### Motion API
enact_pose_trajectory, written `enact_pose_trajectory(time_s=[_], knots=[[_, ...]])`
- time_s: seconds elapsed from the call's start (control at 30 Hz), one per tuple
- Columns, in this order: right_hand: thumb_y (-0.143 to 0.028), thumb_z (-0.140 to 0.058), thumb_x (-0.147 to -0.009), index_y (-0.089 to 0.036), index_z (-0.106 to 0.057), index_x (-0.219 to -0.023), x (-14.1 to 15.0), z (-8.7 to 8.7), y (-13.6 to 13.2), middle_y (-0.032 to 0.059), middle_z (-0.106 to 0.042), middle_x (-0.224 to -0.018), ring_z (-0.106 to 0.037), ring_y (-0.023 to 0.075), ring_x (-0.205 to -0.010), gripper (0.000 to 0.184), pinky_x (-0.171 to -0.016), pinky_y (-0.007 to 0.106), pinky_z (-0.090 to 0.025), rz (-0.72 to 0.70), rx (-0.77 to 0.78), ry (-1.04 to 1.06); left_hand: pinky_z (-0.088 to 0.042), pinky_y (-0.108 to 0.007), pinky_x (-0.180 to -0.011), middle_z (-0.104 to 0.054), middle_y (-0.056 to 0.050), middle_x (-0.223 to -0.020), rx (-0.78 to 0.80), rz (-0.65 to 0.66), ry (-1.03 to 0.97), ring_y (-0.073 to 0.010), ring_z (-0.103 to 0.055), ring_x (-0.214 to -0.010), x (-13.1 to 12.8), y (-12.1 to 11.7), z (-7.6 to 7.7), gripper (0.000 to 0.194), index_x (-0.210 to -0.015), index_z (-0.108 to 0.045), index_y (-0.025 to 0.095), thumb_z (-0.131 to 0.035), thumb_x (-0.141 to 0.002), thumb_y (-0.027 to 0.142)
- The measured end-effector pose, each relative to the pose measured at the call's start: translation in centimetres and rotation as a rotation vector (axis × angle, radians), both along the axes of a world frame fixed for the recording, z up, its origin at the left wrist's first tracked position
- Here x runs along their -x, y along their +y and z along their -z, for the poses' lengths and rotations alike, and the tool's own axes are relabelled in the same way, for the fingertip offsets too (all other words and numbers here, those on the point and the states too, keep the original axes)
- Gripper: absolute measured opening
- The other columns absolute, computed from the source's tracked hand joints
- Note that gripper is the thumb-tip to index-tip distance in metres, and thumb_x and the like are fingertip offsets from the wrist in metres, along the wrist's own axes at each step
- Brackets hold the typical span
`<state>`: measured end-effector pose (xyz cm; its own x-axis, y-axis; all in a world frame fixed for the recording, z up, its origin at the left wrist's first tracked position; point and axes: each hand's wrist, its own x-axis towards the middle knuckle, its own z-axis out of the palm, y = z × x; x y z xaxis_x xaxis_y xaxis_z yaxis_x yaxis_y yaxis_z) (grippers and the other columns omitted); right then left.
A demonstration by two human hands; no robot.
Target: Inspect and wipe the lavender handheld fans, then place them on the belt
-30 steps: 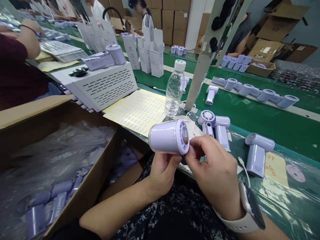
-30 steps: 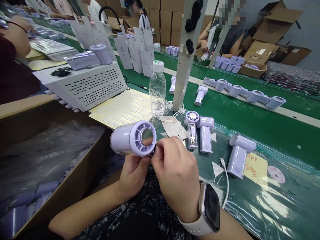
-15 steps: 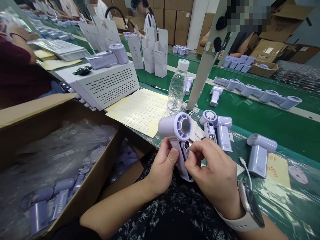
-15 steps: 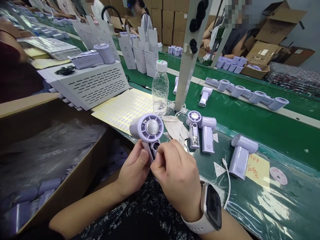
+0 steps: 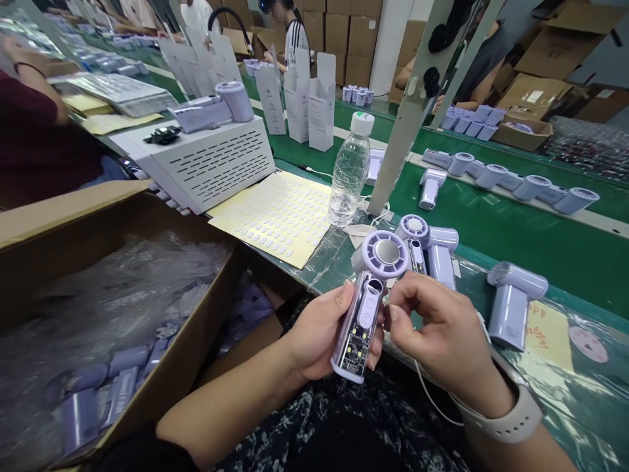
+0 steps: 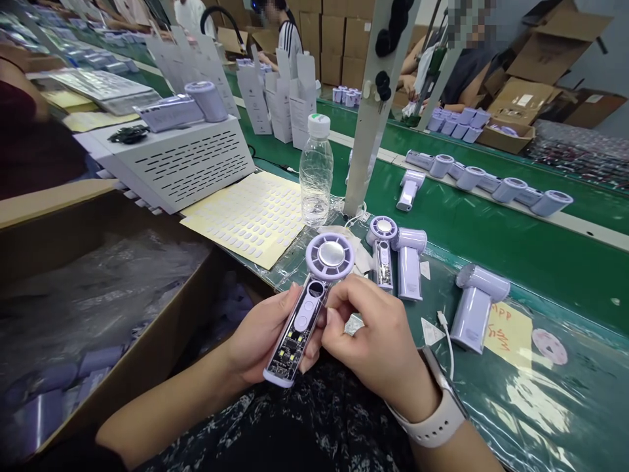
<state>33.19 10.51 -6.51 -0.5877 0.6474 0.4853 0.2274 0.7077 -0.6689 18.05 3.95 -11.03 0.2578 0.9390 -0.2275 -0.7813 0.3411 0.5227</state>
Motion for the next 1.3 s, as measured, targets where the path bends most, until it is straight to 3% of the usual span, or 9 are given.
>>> enact_pose_trajectory(time_s=[0.17,0.3,0.5,0.7,0.93,1.1,1.17,1.23,1.3], knots=[[-0.011,-0.053,-0.082,-0.02,-0.056,-0.074,-0.6,0.4,0.2,-0.0029,-0.059,-0.064,-0.055,0.0129,-0.054,0.012,-0.051,0.025,-0.045,-0.003,0.195,0.014,-0.054,-0.021,-0.044,-0.068,-0.008,-0.058,-0.008,0.049,-0.039,-0.0132,-0.062,-0.044,0.0,0.2,0.3,0.049,-0.083,-0.07,0.007,-0.067,-0.089,0.056],[-0.012,-0.054,-0.085,-0.02,-0.058,-0.077,-0.7,1.1,-0.1,-0.0012,-0.062,-0.068,-0.061,0.0143,-0.059,0.012,-0.055,0.026,-0.05,0.018,0.224,0.048,-0.054,-0.022,-0.046,-0.068,-0.009,-0.06,0.01,0.016,-0.004,-0.0142,-0.063,-0.046,-0.1,0.2,0.4,0.05,-0.087,-0.068,0.008,-0.063,-0.091,0.058],[-0.013,-0.059,-0.093,-0.018,-0.058,-0.117,0.0,2.1,-0.7,0.0002,-0.064,-0.086,-0.065,0.0129,-0.073,0.025,-0.07,0.023,-0.057,0.082,0.018,0.123,-0.057,-0.026,-0.047,-0.07,-0.005,-0.064,0.043,-0.137,0.077,-0.017,-0.065,-0.049,-0.5,0.3,0.2,0.045,-0.099,-0.06,0.014,-0.072,-0.085,0.055],[-0.012,-0.053,-0.102,-0.021,-0.058,-0.101,0.5,2.5,-0.5,0.0002,-0.066,-0.085,-0.064,0.0141,-0.074,0.01,-0.069,0.026,-0.051,0.083,-0.221,-0.002,-0.06,-0.028,-0.049,-0.07,-0.002,-0.069,0.049,-0.168,0.083,-0.0169,-0.067,-0.053,-0.7,0.2,0.2,0.05,-0.101,-0.057,0.017,-0.081,-0.078,0.054],[-0.024,-0.049,-0.106,-0.024,-0.055,-0.096,0.3,3.1,-0.2,-0.0024,-0.067,-0.076,-0.068,0.0149,-0.068,0.012,-0.064,0.027,-0.055,0.199,0.348,0.26,-0.058,-0.025,-0.052,-0.068,-0.008,-0.07,-0.045,-0.126,0.061,-0.0154,-0.066,-0.055,0.3,0.5,1.0,0.045,-0.09,-0.065,0.01,-0.054,-0.098,0.053],[-0.015,-0.059,-0.097,-0.022,-0.064,-0.088,0.8,3.0,1.0,-0.0029,-0.067,-0.07,-0.067,0.0147,-0.064,0.012,-0.061,0.026,-0.054,0.091,0.395,0.106,-0.062,-0.032,-0.065,-0.07,-0.006,-0.082,-0.021,-0.266,0.13,-0.0179,-0.069,-0.067,2.2,0.4,0.9,0.031,-0.098,-0.064,0.015,-0.07,-0.089,0.044],[-0.007,-0.058,-0.093,-0.02,-0.067,-0.087,1.4,3.2,1.3,-0.0007,-0.069,-0.076,-0.069,0.0165,-0.07,0.017,-0.065,0.028,-0.056,0.037,0.334,0.004,-0.062,-0.033,-0.069,-0.07,-0.005,-0.087,-0.01,-0.356,0.221,-0.0188,-0.068,-0.072,3.7,-0.4,0.7,0.038,-0.106,-0.064,0.017,-0.078,-0.083,0.043],[0.002,-0.055,-0.09,-0.018,-0.071,-0.092,2.4,3.3,1.2,0.0035,-0.073,-0.091,-0.071,0.0187,-0.085,0.027,-0.078,0.032,-0.058,-0.058,0.251,-0.124,-0.06,-0.031,-0.069,-0.069,-0.004,-0.086,0.016,-0.444,0.352,-0.0182,-0.066,-0.072,5.5,-2.1,0.7,0.043,-0.107,-0.064,0.018,-0.08,-0.079,0.047],[0.007,-0.058,-0.086,-0.019,-0.075,-0.095,3.7,3.3,1.1,0.0076,-0.071,-0.119,-0.068,0.0208,-0.107,0.032,-0.095,0.035,-0.056,-0.268,0.171,-0.25,-0.057,-0.027,-0.064,-0.067,-0.003,-0.082,0.081,-0.531,0.465,-0.016,-0.063,-0.067,7.1,-4.6,1.0,0.044,-0.105,-0.065,0.018,-0.081,-0.078,0.049]])
